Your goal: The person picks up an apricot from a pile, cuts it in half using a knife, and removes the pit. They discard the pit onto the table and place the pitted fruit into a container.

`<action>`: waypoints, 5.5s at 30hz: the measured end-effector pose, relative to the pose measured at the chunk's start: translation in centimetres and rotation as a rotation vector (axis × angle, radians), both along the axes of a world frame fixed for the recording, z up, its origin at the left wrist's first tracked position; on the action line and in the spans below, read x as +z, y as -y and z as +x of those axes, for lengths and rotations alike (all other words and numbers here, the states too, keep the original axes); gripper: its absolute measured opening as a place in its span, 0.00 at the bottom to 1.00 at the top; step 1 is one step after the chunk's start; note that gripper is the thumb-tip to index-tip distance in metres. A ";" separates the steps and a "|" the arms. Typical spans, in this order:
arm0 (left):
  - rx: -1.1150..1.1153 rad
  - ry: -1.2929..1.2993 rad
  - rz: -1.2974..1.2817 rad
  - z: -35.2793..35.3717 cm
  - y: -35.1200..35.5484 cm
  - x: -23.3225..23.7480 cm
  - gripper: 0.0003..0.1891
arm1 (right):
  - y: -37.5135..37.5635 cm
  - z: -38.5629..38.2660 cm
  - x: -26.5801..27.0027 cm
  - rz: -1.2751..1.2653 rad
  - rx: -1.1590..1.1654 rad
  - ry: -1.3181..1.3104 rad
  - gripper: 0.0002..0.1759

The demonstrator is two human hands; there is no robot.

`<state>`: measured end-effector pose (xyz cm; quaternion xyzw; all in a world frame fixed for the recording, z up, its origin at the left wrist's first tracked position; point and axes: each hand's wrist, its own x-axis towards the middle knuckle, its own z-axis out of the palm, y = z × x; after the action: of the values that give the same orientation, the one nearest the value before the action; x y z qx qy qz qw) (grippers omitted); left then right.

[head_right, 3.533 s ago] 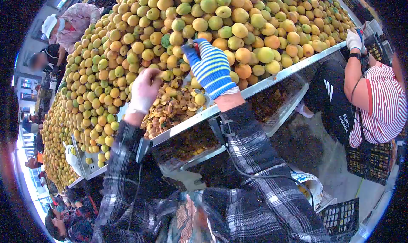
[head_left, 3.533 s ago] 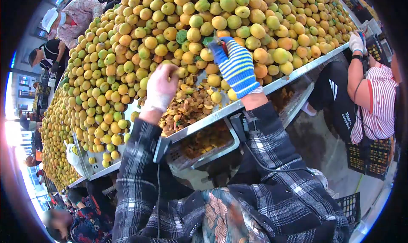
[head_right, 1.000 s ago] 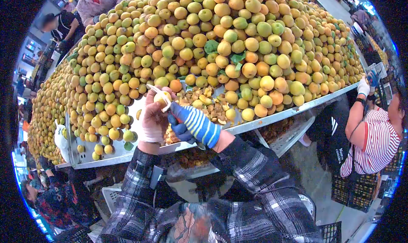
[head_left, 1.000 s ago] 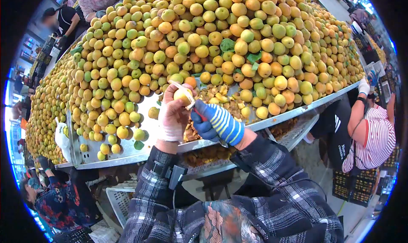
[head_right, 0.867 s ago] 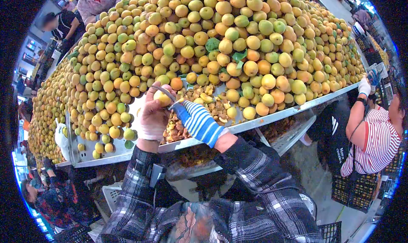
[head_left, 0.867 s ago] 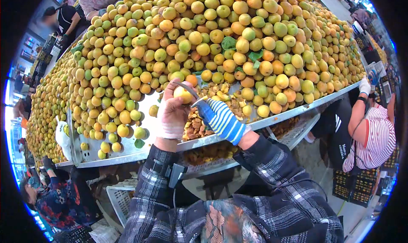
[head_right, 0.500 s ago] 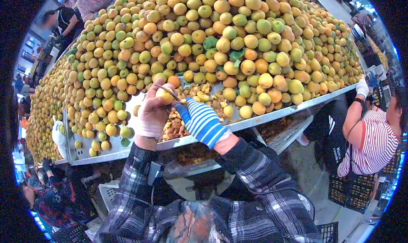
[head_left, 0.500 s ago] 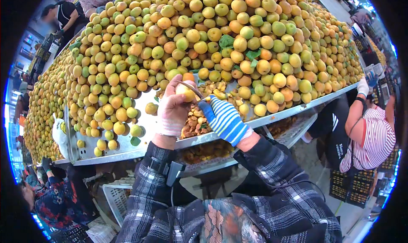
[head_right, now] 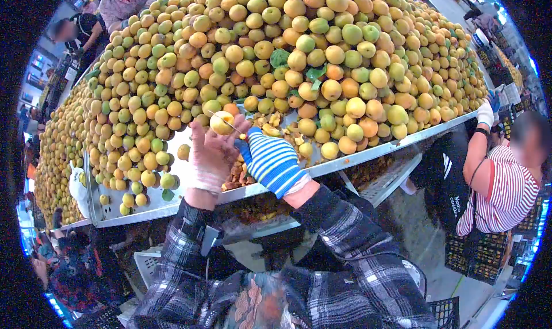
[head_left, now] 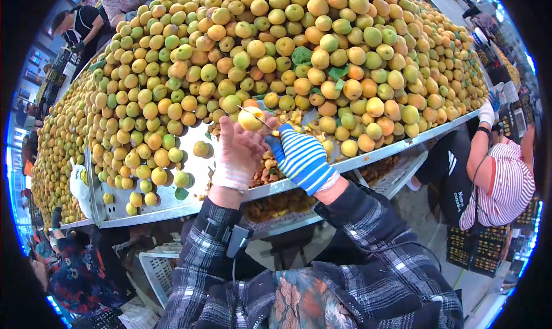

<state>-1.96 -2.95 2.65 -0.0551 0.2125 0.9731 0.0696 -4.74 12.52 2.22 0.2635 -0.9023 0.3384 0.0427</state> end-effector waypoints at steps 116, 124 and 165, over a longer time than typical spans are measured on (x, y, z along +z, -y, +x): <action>0.174 0.244 -0.827 1.4 -7.1 -1.6 0.36 | -1.0 -3.2 1.9 -1.556 -0.074 0.915 0.18; 0.327 0.105 -1.099 0.9 -6.7 -3.4 0.33 | 0.8 -2.7 0.0 -0.958 -0.151 0.121 0.08; 0.527 0.087 -1.138 0.2 -7.2 -4.2 0.33 | 0.8 -4.6 1.4 -1.545 -0.387 1.160 0.29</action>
<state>-1.79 4.28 -1.58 -0.1737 0.6734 0.6890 -0.2040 -9.35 11.72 3.58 -0.1960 -0.3419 0.8989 -0.1913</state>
